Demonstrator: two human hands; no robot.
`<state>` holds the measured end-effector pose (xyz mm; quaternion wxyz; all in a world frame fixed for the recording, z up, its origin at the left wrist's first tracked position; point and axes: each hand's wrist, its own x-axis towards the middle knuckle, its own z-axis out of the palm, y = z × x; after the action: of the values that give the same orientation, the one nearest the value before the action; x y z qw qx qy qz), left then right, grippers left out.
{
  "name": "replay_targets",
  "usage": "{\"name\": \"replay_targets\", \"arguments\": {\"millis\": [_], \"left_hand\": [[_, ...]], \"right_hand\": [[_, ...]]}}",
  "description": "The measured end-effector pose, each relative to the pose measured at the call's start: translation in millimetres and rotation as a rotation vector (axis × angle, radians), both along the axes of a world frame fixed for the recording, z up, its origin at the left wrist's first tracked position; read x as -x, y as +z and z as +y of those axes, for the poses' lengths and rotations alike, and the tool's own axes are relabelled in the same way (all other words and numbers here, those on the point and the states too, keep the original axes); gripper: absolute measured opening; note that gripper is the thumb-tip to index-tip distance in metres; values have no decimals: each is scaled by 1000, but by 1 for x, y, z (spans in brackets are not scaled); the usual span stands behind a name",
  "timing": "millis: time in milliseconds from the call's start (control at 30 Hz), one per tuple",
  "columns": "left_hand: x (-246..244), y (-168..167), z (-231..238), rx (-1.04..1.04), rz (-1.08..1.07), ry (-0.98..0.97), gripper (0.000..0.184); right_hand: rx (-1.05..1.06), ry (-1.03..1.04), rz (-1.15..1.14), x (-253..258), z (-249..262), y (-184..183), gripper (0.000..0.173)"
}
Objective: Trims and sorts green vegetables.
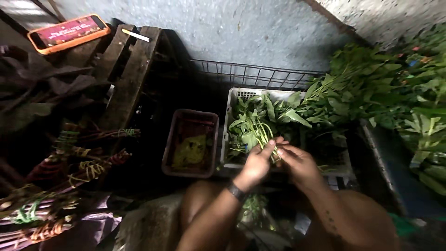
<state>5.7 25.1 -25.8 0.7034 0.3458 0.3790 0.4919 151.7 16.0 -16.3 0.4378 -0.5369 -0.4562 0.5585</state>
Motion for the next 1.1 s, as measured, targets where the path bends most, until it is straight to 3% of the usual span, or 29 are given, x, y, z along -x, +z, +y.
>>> {"name": "replay_targets", "arguments": {"millis": [267, 500, 733, 1100], "left_hand": [[-5, -7, -2, 1, 42, -6, 37], [-1, -1, -1, 50, -11, -19, 39], [-2, 2, -1, 24, 73, 5, 37], [-2, -5, 3, 67, -115, 80, 46]], "right_hand": [[-224, 43, -313, 3, -3, 0, 16], [-161, 94, -210, 1, 1, 3, 17], [-96, 53, -199, -3, 2, 6, 22], [97, 110, 50, -3, -5, 11, 21]]}}
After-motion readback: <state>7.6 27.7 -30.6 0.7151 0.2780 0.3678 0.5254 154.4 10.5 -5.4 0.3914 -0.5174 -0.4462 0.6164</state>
